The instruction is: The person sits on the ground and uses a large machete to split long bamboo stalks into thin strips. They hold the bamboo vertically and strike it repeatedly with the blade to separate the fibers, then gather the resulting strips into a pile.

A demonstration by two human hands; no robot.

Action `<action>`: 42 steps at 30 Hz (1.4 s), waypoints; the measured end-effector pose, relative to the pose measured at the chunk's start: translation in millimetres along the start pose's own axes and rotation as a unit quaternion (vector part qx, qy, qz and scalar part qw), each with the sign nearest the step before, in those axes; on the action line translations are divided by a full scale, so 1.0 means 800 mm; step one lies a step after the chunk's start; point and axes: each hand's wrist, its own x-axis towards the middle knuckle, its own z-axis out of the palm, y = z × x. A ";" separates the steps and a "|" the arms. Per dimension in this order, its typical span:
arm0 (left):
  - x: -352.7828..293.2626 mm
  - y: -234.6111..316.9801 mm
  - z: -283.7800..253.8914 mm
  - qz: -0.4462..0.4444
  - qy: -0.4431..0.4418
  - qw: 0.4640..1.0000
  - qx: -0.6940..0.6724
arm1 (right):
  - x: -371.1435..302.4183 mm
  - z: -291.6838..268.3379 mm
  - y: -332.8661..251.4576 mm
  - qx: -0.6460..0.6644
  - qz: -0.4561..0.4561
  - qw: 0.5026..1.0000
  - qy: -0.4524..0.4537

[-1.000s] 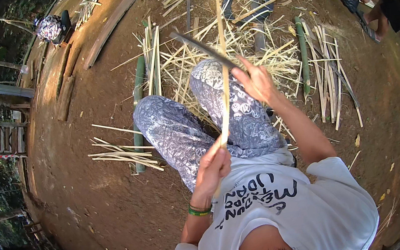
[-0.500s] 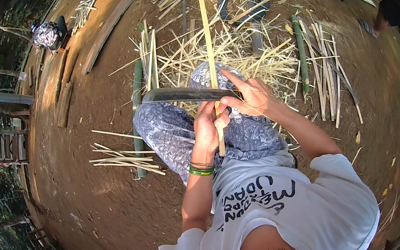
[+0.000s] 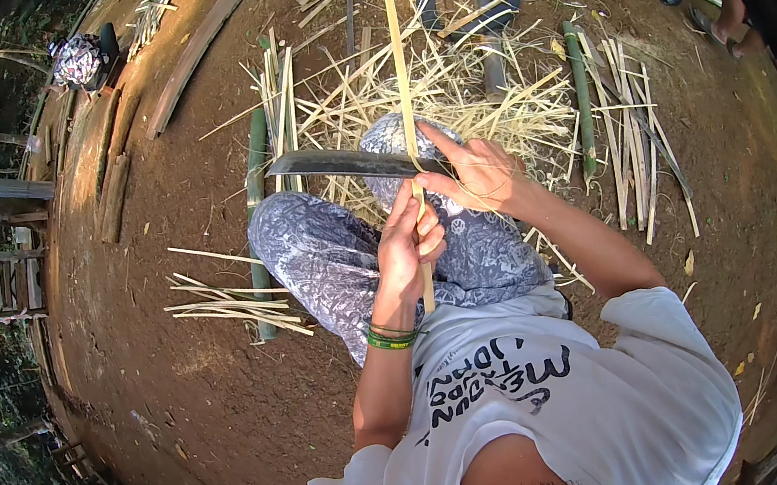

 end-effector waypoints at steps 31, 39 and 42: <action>0.019 0.009 -0.014 0.045 -0.012 0.999 -0.026 | 0.003 0.012 0.005 -0.045 -0.045 0.998 -0.030; 0.005 0.005 -0.012 0.023 0.035 0.999 -0.018 | -0.006 0.020 0.011 -0.071 -0.065 0.995 0.012; -0.001 0.000 -0.021 0.018 0.029 0.999 -0.014 | -0.007 0.026 0.013 -0.059 -0.073 0.995 0.022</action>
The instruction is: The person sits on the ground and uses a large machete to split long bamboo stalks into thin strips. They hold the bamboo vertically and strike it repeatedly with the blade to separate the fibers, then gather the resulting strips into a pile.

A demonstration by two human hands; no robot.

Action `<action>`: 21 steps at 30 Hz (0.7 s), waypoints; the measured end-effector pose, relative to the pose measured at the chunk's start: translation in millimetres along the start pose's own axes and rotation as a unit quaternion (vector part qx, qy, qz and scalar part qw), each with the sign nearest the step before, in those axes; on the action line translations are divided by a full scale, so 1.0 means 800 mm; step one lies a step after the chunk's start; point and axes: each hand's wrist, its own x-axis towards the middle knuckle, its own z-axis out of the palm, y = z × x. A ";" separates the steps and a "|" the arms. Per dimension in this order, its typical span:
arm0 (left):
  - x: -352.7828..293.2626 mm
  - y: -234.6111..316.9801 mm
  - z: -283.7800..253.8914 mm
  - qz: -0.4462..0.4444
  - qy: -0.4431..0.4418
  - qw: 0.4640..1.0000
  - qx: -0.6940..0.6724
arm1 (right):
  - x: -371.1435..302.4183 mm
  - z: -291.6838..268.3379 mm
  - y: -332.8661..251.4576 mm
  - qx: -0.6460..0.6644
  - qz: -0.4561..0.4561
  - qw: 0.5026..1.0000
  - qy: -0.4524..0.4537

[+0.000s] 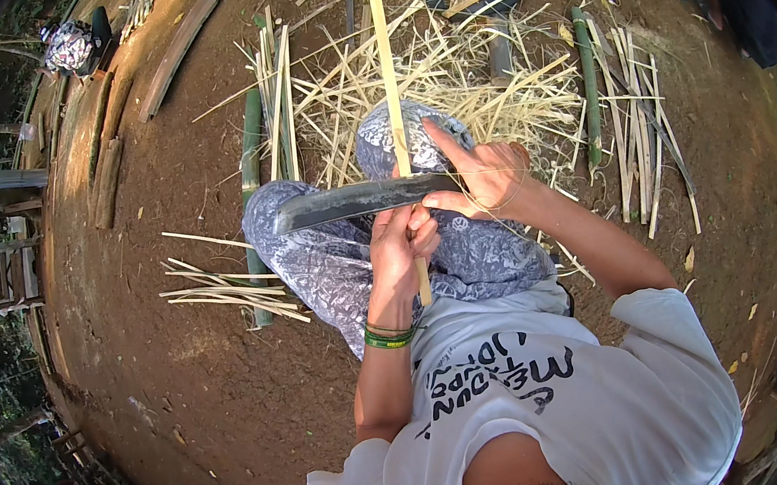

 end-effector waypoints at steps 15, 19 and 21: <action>-0.036 0.010 0.015 -0.011 0.006 1.000 0.025 | -0.003 -0.003 0.012 0.102 -0.040 0.993 0.039; 0.010 0.017 0.014 0.008 0.002 1.000 0.023 | 0.001 -0.015 0.000 0.021 0.013 1.000 -0.019; 0.014 0.016 0.019 0.009 0.003 1.000 0.014 | 0.002 -0.015 0.004 0.002 0.020 1.000 -0.012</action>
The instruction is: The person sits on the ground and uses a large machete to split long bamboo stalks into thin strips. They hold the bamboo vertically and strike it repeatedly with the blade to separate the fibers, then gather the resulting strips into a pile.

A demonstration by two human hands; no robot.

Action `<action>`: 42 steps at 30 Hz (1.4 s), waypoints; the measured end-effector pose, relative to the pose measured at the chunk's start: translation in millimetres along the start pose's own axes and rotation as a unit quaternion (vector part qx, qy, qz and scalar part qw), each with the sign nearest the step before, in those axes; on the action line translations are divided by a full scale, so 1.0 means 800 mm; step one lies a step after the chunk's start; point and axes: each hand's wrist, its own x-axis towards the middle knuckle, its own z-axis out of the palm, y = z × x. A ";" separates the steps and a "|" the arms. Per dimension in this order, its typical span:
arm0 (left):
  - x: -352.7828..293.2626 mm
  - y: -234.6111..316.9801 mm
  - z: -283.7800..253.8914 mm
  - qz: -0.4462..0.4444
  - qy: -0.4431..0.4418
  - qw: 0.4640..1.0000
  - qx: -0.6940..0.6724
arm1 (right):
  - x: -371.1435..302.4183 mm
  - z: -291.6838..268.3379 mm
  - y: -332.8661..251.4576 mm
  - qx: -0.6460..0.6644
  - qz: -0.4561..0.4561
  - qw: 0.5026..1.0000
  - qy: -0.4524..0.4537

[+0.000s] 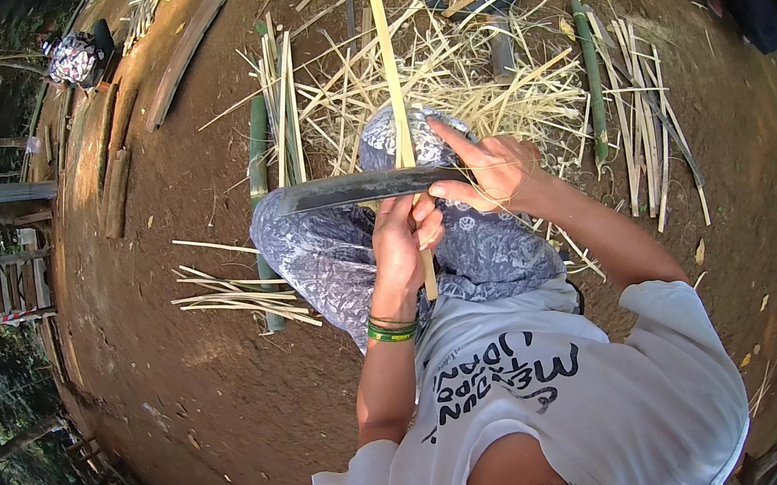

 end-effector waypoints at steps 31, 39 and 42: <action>-0.020 -0.007 -0.017 -0.037 0.001 0.999 0.020 | 0.004 0.007 0.015 0.016 0.017 1.000 -0.016; -0.007 -0.010 -0.010 -0.021 0.004 0.999 0.037 | -0.002 0.001 0.002 0.005 -0.036 0.999 0.001; -0.017 -0.011 -0.008 -0.024 0.029 0.998 0.042 | -0.005 0.011 0.007 -0.025 -0.073 0.996 0.037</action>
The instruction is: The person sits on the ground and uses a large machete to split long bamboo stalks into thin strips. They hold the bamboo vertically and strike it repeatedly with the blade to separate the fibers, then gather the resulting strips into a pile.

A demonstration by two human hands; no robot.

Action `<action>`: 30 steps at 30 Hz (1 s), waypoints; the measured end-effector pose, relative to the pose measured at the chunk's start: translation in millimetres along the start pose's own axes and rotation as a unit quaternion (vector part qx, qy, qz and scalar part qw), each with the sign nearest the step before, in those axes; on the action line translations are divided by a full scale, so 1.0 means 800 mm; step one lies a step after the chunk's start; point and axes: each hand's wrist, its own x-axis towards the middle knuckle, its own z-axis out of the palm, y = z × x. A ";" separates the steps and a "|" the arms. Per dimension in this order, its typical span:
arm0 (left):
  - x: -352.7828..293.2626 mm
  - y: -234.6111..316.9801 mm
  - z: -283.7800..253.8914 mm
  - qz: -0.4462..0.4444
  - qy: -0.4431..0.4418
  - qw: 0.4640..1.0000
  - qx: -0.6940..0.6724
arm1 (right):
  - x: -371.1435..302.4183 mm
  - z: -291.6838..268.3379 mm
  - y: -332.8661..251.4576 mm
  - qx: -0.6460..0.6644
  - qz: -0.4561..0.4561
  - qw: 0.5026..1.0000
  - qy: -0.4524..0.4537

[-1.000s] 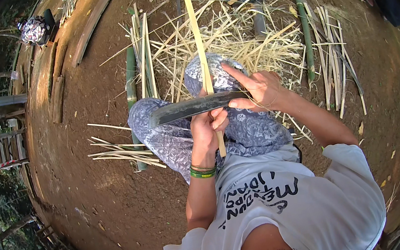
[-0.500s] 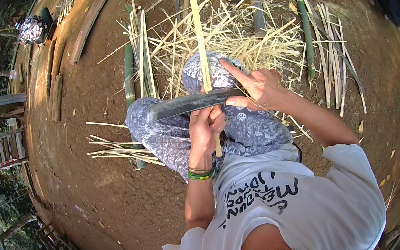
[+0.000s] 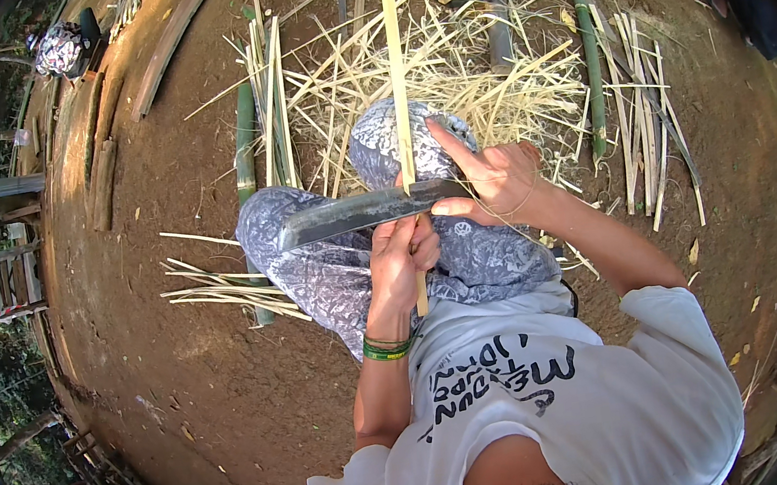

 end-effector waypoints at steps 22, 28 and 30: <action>-0.083 -0.005 -0.031 -0.009 -0.009 0.998 0.064 | -0.010 0.011 0.000 -0.032 0.005 0.999 0.038; -0.111 -0.007 -0.042 -0.038 0.007 0.997 0.062 | -0.013 0.016 0.006 0.012 0.048 0.998 0.043; -0.148 -0.021 -0.055 -0.063 0.007 0.987 0.151 | -0.002 0.048 0.051 0.132 0.163 0.977 0.044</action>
